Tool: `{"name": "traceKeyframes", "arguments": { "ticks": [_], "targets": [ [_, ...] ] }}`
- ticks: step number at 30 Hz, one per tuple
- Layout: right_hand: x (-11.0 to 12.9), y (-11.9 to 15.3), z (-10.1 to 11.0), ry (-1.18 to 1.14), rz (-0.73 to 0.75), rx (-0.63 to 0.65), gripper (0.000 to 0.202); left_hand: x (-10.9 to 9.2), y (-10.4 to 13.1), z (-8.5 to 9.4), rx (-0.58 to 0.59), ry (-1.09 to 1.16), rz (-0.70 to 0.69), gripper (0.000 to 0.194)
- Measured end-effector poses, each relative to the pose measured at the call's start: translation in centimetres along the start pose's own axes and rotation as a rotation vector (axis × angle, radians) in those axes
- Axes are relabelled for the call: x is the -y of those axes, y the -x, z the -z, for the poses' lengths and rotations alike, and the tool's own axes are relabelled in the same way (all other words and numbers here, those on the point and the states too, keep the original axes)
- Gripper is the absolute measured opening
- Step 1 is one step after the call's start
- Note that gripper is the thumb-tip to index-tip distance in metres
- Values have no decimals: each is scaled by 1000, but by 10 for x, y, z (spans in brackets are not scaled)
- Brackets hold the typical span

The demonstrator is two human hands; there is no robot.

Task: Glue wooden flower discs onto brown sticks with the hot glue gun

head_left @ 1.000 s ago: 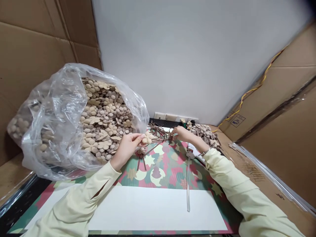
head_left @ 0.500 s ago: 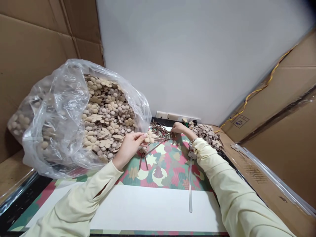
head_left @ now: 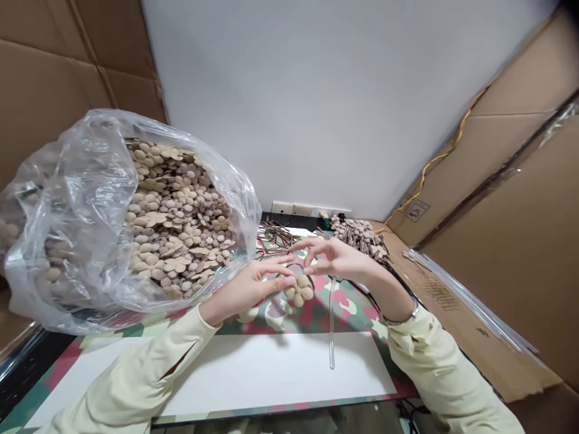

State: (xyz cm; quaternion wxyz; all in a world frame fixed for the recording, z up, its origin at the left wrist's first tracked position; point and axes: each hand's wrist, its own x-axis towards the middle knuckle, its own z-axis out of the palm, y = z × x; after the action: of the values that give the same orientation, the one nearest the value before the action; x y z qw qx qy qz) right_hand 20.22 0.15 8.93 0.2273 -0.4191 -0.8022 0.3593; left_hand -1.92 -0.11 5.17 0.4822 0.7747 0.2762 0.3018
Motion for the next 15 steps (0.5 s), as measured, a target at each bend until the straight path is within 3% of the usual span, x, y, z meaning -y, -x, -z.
{"name": "traceKeyframes", "arguments": {
  "ticks": [4, 9, 15],
  "targets": [
    [-2, 2, -20, -135, 20, -29, 11, -3, -3, -15, 160, 155, 74, 30],
    [-16, -1, -37, -323, -10, -181, 14, 0, -4, -19, 104, 224, 96, 31],
    [-21, -1, -41, -465, -71, -217, 15, 5, -6, -22, 114, 190, 122, 31]
  ]
}}
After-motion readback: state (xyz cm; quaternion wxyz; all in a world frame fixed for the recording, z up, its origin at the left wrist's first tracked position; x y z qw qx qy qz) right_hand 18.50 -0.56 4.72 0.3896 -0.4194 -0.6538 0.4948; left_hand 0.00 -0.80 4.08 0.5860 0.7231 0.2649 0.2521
